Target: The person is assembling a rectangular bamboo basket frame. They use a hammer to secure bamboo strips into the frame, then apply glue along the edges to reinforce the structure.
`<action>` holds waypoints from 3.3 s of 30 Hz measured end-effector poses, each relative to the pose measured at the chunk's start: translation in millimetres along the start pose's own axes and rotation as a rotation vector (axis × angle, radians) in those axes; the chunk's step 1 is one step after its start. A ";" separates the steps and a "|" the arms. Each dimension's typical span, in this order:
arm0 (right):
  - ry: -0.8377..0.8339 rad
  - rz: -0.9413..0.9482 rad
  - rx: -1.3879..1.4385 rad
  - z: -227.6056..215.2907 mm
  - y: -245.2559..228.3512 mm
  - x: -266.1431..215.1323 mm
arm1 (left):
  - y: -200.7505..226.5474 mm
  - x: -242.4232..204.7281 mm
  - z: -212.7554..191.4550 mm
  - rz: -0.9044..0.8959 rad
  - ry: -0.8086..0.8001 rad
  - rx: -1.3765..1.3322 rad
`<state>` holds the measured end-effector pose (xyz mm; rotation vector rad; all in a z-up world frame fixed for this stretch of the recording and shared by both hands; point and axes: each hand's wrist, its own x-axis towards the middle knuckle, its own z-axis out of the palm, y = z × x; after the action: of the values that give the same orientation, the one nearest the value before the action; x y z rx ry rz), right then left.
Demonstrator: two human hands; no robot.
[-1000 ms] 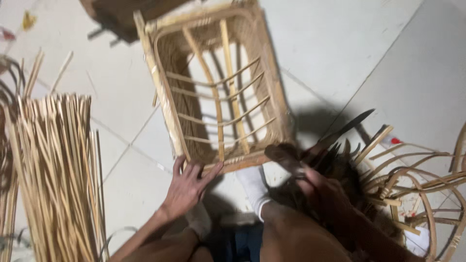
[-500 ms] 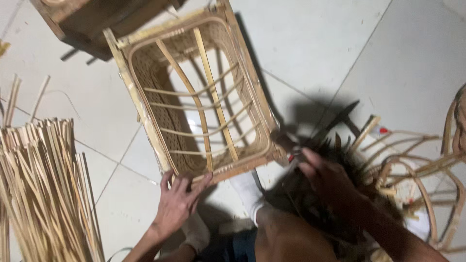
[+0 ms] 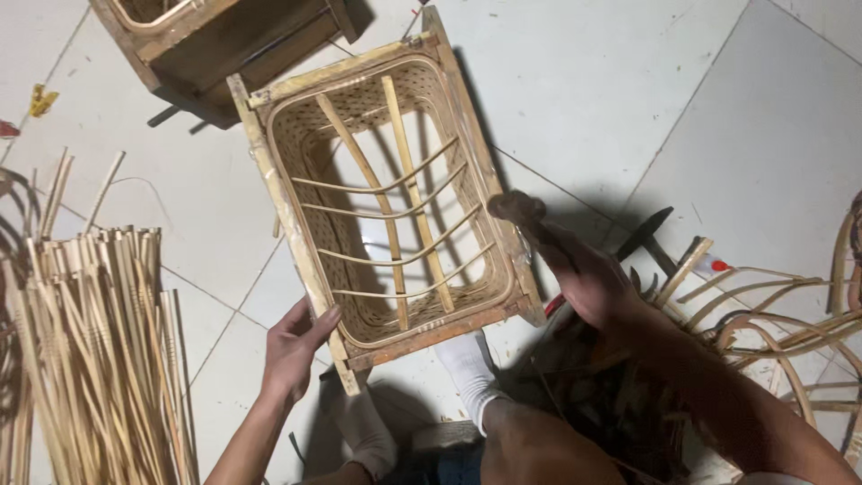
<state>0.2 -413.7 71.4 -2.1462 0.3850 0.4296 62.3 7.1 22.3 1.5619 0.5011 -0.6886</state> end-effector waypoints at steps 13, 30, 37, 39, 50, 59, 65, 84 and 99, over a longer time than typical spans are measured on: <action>0.081 -0.065 -0.074 -26.6 -55.6 139.5 | 0.8 11.5 6.9 -0.045 0.168 0.023; -0.054 -0.064 -0.067 -19.1 -143.4 217.0 | -4.2 13.9 8.2 -0.066 0.180 -0.058; -0.153 -0.201 -0.041 17.8 -157.9 227.7 | 8.2 6.0 9.2 -0.037 0.155 0.049; -0.149 -0.242 -0.109 25.7 -162.5 234.2 | 11.6 7.7 11.1 -0.041 0.153 0.041; -0.199 -0.216 -0.163 56.2 -194.8 229.1 | 9.0 3.8 12.0 -0.037 0.119 -0.056; -0.286 -0.087 -0.129 53.2 -228.0 207.5 | 8.4 4.0 18.7 0.075 0.116 -0.163; -0.233 -0.827 -0.100 96.0 -191.9 151.6 | 8.6 0.8 17.3 0.043 0.142 -0.082; -0.263 -0.782 -0.313 121.0 -155.6 95.9 | -25.5 -35.7 -1.1 0.079 -0.161 0.053; -0.377 -0.340 -0.242 113.0 -224.7 169.5 | -28.1 -23.6 3.8 0.079 -0.015 -0.040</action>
<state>228.0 -214.9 96.0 -2.2419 -0.2536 0.6929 25.7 8.4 18.0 1.5296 0.4372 -0.6251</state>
